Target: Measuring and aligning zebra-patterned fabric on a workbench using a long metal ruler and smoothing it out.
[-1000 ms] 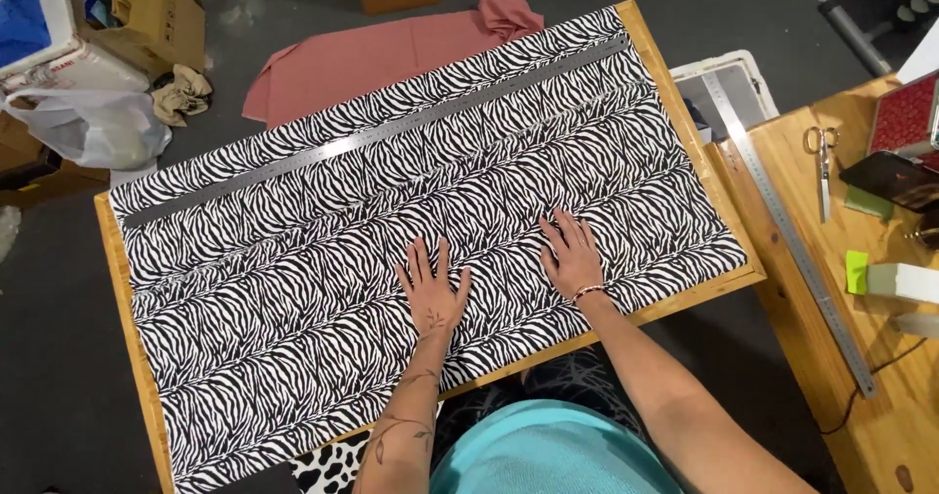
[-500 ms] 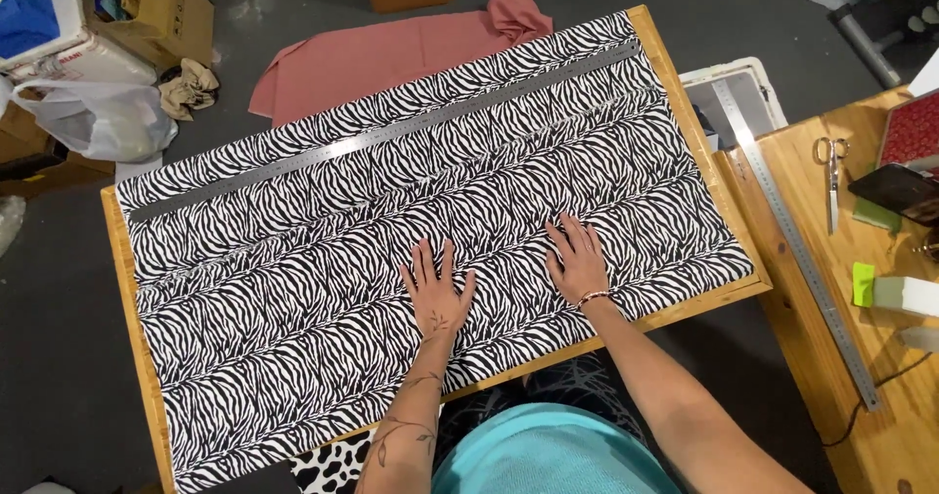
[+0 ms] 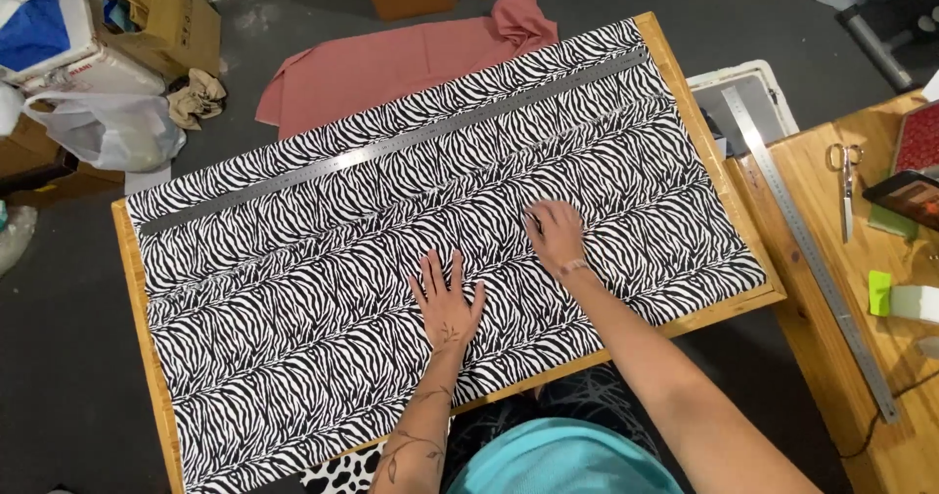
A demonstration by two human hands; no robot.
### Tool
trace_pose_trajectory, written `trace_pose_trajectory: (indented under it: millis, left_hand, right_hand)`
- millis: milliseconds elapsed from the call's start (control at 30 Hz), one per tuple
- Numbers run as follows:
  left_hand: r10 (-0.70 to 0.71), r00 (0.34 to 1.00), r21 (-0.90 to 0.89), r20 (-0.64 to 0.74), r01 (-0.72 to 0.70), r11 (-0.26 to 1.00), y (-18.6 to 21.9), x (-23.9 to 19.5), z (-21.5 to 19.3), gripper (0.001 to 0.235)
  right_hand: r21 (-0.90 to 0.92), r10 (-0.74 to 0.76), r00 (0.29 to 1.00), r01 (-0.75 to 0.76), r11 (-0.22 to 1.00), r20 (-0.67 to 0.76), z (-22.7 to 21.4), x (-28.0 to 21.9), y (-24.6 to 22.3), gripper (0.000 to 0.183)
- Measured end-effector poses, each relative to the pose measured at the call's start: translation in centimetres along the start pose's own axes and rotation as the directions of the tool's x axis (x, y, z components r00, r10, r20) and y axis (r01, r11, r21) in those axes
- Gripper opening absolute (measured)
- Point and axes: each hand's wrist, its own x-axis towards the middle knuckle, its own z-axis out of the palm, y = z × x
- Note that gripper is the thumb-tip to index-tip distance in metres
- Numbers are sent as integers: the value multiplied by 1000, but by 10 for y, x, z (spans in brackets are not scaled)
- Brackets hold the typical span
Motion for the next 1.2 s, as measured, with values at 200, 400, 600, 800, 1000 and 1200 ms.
trace_pose_trajectory:
  millis: [200,400,600,800,1000,1200]
  left_hand:
    - [-11,997,30,80,9,1000,-3,0,2,70]
    - [-16,995,25,103,13,1000,0,4,-9,71]
    - [15,997,231,77,-32,972,-1,9,-12,74]
    - [16,998,288,65,-34,957,-3,9,-8,74]
    - [8,993,178,116,-29,984,-4,7,-7,76]
    - [-49,990,-14,129,51,999,-2,2,0,71]
  right_hand:
    - [114,-24,991,9,993,134,63,110,-34,28]
    - [4,68,949,-73,997,308,59,171,-62,45]
    - [-98,-191,966,210,973,171,104,220,-37,51]
    - [-224,-243,915,324,919,322,109,240,-33,30]
    - [-140,-209,846,313,939,491,102,241,-36,11]
    - [-250,-231,909,326,911,346,36,194,-69,23]
